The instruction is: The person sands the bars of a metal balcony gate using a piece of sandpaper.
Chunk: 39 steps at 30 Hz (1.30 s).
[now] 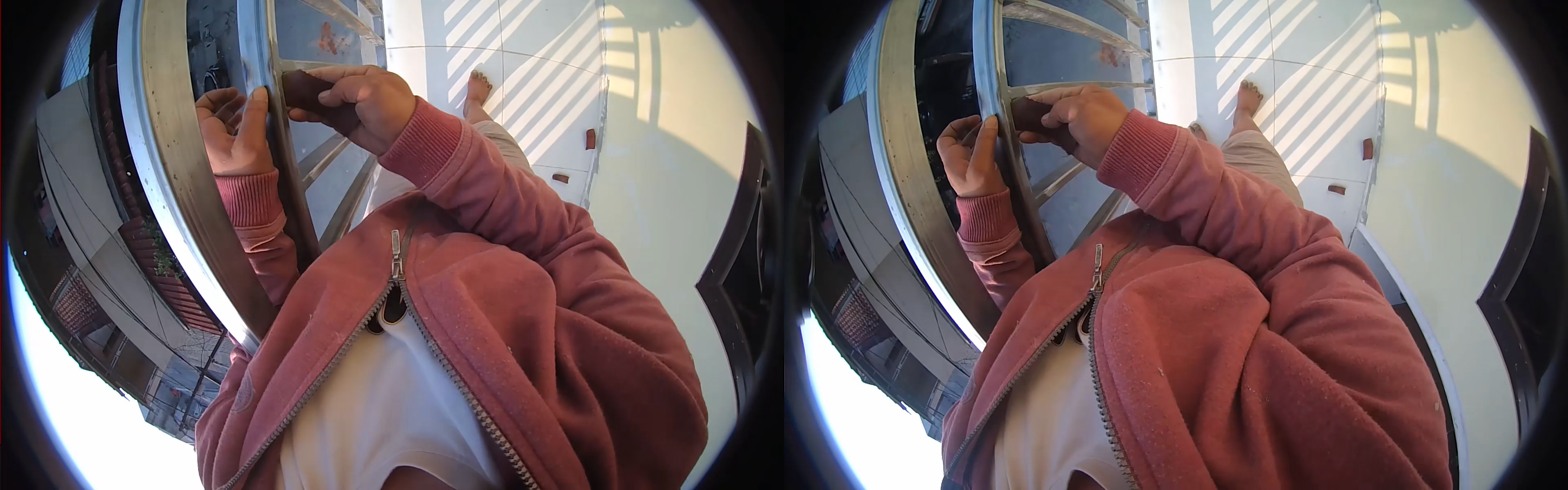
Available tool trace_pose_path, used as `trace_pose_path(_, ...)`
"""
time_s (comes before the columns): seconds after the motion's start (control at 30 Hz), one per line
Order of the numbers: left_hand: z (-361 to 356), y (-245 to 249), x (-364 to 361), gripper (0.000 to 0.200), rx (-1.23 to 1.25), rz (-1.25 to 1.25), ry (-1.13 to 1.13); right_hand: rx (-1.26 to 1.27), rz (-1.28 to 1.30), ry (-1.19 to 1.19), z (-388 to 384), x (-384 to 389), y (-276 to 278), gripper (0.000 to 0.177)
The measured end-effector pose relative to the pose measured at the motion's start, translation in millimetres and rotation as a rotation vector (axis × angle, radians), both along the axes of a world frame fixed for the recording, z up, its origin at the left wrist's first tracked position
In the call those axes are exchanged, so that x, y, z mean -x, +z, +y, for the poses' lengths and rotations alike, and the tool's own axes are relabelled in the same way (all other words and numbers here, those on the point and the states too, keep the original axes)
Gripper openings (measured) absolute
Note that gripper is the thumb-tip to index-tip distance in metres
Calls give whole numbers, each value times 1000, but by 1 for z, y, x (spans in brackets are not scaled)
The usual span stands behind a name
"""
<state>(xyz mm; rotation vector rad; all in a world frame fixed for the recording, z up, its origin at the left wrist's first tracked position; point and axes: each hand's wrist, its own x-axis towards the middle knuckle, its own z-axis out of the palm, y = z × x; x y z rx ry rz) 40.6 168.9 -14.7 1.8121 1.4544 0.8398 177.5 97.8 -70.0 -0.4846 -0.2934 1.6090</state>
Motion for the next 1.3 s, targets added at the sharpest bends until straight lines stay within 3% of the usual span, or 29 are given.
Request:
trace_pose_path(0.03, -3, 4, -5, 35, 63, -51, 11, 89, 189, -34, -14, -21, 14, 44)
trace_pose_path(0.1, -4, 5, -8, 28, 84, -44, 33, -34, -80, -122, -12, -51, 8, 47)
trace_pose_path(0.17, 17, -20, 18, 25, -107, 214, -379, 123, -532, -174, -8, -42, 10, 44)
trace_pose_path(0.2, 18, -14, 10, 25, -132, 204, -385, 24, -733, -316, -2, -29, 7, 43)
trace_pose_path(0.27, 7, 1, -2, 26, 336, 5, -112, -216, -1273, -543, 3, -1, 18, 50)
trace_pose_path(0.37, 4, 5, -5, 30, 263, 134, -84, -201, -1439, -577, 1, 31, -4, 56)
trace_pose_path(0.4, 6, 5, -9, 30, 249, 124, -87, -231, -1490, -478, 2, 27, 0, 63)
trace_pose_path(0.53, -2, 7, -11, 33, 113, 199, -142, -369, -1582, -493, -4, 26, 2, 60)
trace_pose_path(0.6, 2, 7, -10, 33, 47, 286, -164, -313, -1623, -452, 2, 21, -9, 60)
trace_pose_path(0.77, -2, 6, -9, 33, 142, 192, -110, -250, -1631, -434, -7, 29, -9, 58)
trace_pose_path(0.83, 5, 5, -5, 34, 37, 344, -165, -102, -1864, -36, -9, 18, -42, 55)
trace_pose_path(0.9, 17, -3, 1, 30, 146, 248, -163, -178, -1859, 201, -37, 0, -54, 54)
trace_pose_path(0.97, 34, -32, 26, 28, 410, -408, -27, 56, -1724, 139, -57, -20, -58, 55)
trace_pose_path(1.0, 27, -24, 18, 33, 346, -331, -116, 94, -1722, 75, -67, -36, -57, 56)
trace_pose_path(1.03, 31, -39, 27, 35, 348, -497, -249, 129, -1724, 1, -74, -55, -56, 57)
trace_pose_path(1.1, 42, -69, 36, 42, 333, -471, -384, 221, -1847, -61, -101, -88, -65, 53)
trace_pose_path(1.17, 43, -67, 23, 43, 206, -472, -412, 325, -1942, -65, -137, -112, -77, 51)
trace_pose_path(1.23, 39, -61, 13, 45, -20, -394, -428, 429, -1869, 12, -173, -130, -74, 53)
trace_pose_path(1.3, 31, -55, 9, 45, -218, -187, -399, 699, -1751, 241, -192, -141, -48, 54)
